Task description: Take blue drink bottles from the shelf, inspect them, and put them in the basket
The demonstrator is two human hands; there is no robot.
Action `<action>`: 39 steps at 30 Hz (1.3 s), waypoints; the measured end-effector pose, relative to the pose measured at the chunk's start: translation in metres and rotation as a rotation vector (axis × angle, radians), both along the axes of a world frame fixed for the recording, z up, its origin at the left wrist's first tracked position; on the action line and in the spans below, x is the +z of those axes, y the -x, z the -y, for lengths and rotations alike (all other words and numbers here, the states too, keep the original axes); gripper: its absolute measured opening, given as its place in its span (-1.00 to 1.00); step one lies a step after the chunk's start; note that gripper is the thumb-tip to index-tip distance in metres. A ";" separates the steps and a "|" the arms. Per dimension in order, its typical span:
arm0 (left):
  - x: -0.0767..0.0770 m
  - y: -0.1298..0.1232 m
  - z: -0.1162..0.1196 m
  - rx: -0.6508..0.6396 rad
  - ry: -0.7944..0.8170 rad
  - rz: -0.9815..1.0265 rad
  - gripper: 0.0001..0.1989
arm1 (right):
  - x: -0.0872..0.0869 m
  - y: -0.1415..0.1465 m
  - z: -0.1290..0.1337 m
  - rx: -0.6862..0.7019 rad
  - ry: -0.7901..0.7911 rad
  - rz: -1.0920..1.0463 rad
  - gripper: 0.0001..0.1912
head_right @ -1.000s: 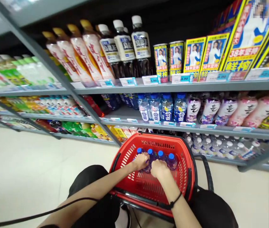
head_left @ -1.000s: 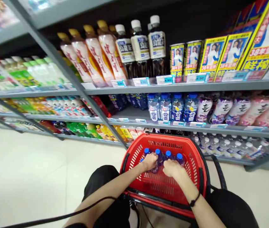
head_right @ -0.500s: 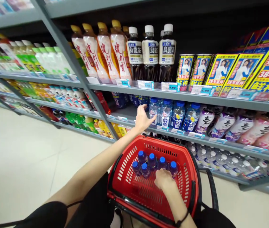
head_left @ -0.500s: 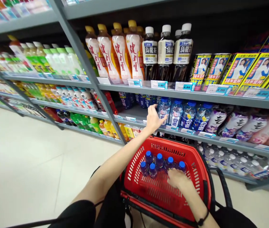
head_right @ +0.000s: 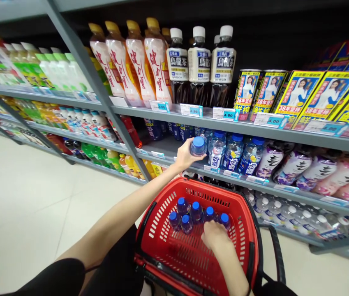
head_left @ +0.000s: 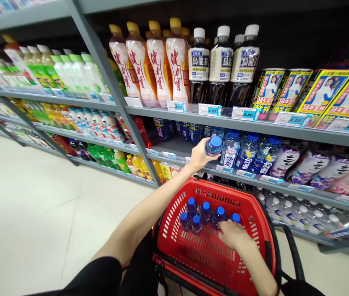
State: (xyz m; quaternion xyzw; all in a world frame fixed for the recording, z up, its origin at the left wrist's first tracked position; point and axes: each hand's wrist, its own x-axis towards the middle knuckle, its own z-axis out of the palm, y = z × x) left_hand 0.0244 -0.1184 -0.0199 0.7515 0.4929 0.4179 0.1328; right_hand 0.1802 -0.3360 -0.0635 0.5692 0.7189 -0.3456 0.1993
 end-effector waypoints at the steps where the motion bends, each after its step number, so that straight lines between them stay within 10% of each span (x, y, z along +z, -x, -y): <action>1: 0.004 0.002 0.008 -0.015 -0.044 0.018 -0.21 | 0.000 -0.003 -0.001 -0.010 -0.017 -0.010 -0.64; 8: 0.041 0.010 0.081 -0.105 0.040 0.394 -0.22 | 0.001 -0.026 -0.018 -0.153 -0.237 -0.110 -0.62; 15: -0.003 0.032 0.127 -0.157 0.637 0.801 -0.24 | -0.004 -0.041 -0.019 -0.538 -0.354 -0.551 -0.57; 22: -0.017 0.046 0.139 -0.258 0.739 0.932 -0.26 | -0.012 0.007 0.003 -0.728 0.090 -1.221 -0.24; 39: 0.004 0.051 0.158 -0.556 0.874 0.825 -0.51 | -0.014 0.026 0.022 -0.625 -0.189 -1.000 -0.20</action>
